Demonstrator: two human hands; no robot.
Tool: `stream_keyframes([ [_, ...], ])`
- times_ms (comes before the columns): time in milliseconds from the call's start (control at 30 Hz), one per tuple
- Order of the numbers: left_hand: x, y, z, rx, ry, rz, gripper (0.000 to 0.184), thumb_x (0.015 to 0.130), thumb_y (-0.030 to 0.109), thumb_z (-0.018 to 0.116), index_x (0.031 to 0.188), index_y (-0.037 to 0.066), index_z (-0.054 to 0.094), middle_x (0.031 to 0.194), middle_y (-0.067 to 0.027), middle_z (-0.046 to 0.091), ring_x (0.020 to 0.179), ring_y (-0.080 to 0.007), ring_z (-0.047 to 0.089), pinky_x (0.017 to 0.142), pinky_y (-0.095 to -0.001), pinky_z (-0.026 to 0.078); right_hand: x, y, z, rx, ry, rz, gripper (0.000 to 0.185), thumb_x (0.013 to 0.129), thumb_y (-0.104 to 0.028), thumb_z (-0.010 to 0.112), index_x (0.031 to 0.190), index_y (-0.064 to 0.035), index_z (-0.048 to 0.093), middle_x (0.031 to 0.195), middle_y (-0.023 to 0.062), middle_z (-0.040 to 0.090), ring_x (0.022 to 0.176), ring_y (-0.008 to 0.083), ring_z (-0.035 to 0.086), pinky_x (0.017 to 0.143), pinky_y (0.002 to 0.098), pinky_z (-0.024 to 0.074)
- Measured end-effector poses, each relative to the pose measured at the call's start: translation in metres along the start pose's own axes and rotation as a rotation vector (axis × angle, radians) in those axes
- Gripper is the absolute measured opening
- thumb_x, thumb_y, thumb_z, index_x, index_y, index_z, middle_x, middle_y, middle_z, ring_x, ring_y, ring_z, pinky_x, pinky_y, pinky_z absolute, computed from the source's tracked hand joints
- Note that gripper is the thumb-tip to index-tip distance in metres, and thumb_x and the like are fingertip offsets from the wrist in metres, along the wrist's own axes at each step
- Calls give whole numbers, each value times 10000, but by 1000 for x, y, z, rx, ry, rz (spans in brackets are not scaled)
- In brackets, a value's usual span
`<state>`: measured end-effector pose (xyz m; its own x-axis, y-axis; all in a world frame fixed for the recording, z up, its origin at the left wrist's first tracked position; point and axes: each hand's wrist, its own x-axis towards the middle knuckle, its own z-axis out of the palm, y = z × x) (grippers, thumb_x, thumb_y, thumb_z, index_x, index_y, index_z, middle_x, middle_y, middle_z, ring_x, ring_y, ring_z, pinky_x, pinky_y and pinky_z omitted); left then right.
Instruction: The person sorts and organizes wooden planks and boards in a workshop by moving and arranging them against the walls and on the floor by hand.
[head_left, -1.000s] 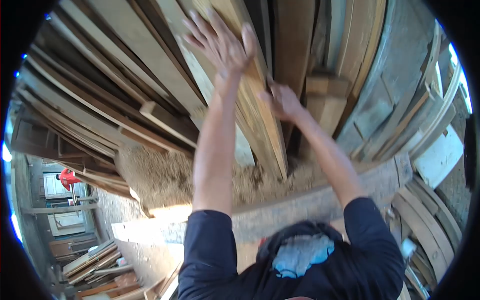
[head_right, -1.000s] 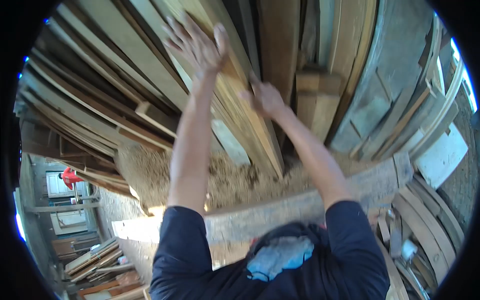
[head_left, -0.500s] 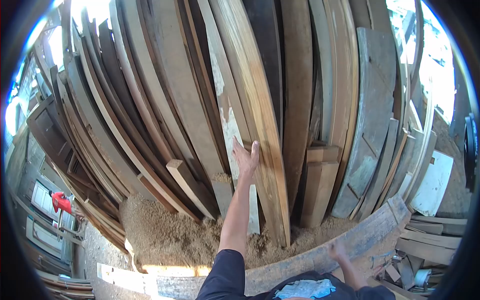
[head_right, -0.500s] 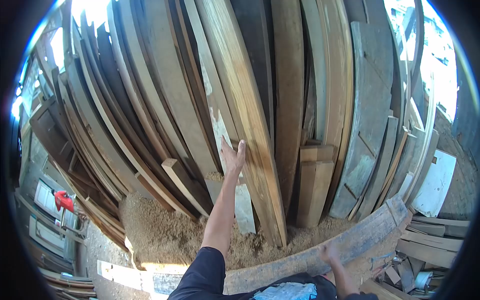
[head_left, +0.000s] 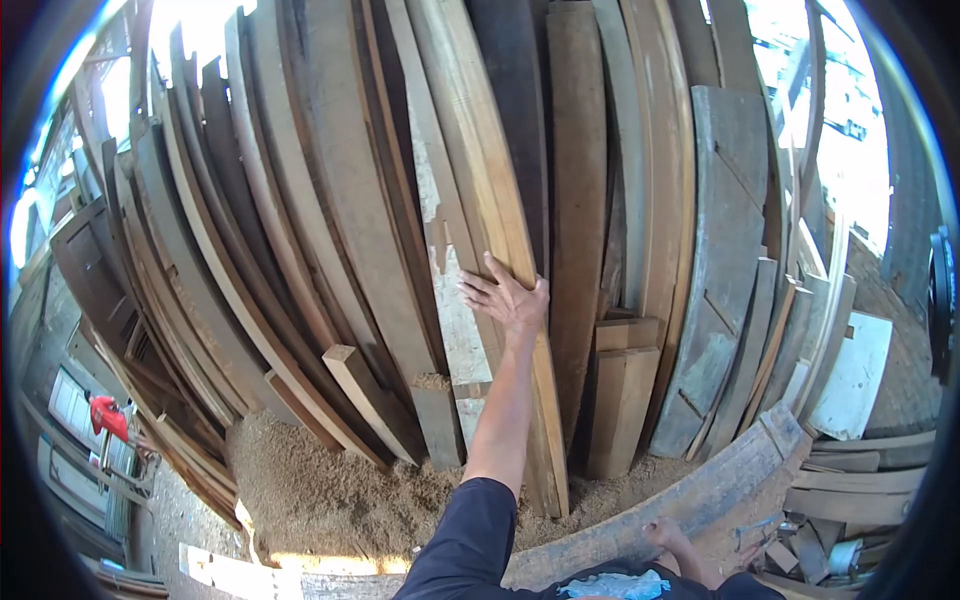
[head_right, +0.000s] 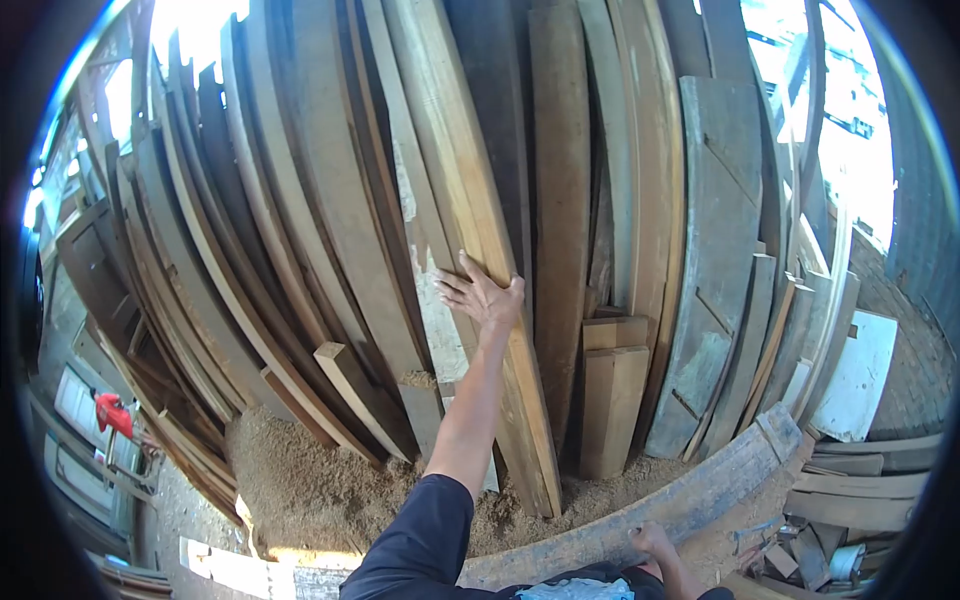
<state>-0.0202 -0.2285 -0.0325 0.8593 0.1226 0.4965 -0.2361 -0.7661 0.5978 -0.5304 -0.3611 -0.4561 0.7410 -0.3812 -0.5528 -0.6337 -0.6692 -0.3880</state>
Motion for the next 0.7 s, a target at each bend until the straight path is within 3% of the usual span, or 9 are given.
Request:
stream_keyframes([
  [167, 1, 0, 2, -19, -5, 98, 1177, 696, 312, 824, 1574, -51, 127, 1634, -351, -2, 1536, -483, -91, 1221, -623, -49, 15, -78, -63, 50, 45, -34, 407, 940, -416, 575, 1049, -65, 752, 1079, 239, 716, 1055, 417, 678, 930, 493, 530],
  [267, -1, 5, 18, -121, 81, 147, 1143, 708, 242, 816, 1530, -137, 118, 1626, -370, 18, 1534, -495, -73, 1232, -605, -36, 23, -110, -87, 87, 42, -36, 407, 939, -424, 588, 1047, -68, 751, 1050, 232, 723, 1030, 424, 683, 914, 494, 536],
  [400, -1, 10, 34, -116, 173, 166, 1126, 711, 209, 807, 1521, -144, 108, 1610, -386, 62, 1533, -505, -20, 1242, -596, -6, 36, -105, -62, 64, -49, -120, 395, 925, -413, 614, 1036, -59, 750, 1025, 240, 722, 1024, 430, 680, 911, 489, 539],
  [433, -1, 10, 29, -53, 125, 146, 1090, 756, 271, 782, 1507, -153, 115, 1598, -392, 72, 1532, -505, -22, 1253, -559, -2, 45, -107, -61, 47, -50, -154, 394, 926, -415, 615, 1029, -60, 753, 1024, 239, 722, 1024, 427, 681, 913, 486, 539],
  [533, 0, 0, 32, -81, 150, 211, 1101, 784, 284, 769, 1522, -153, 79, 1600, -393, 62, 1532, -503, -33, 1251, -565, 1, 44, -106, -59, 59, -20, -118, 380, 930, -420, 604, 1072, -100, 752, 1054, 216, 727, 1030, 393, 692, 908, 471, 543],
  [700, 0, -22, -4, 2, -58, 312, 1108, 821, 414, 740, 1549, -129, 105, 1632, -358, -53, 1531, -481, -111, 1242, -582, 12, 50, -100, -64, 139, 33, -173, 383, 905, -407, 649, 1068, -71, 732, 1071, 238, 712, 1050, 409, 674, 900, 485, 536],
])
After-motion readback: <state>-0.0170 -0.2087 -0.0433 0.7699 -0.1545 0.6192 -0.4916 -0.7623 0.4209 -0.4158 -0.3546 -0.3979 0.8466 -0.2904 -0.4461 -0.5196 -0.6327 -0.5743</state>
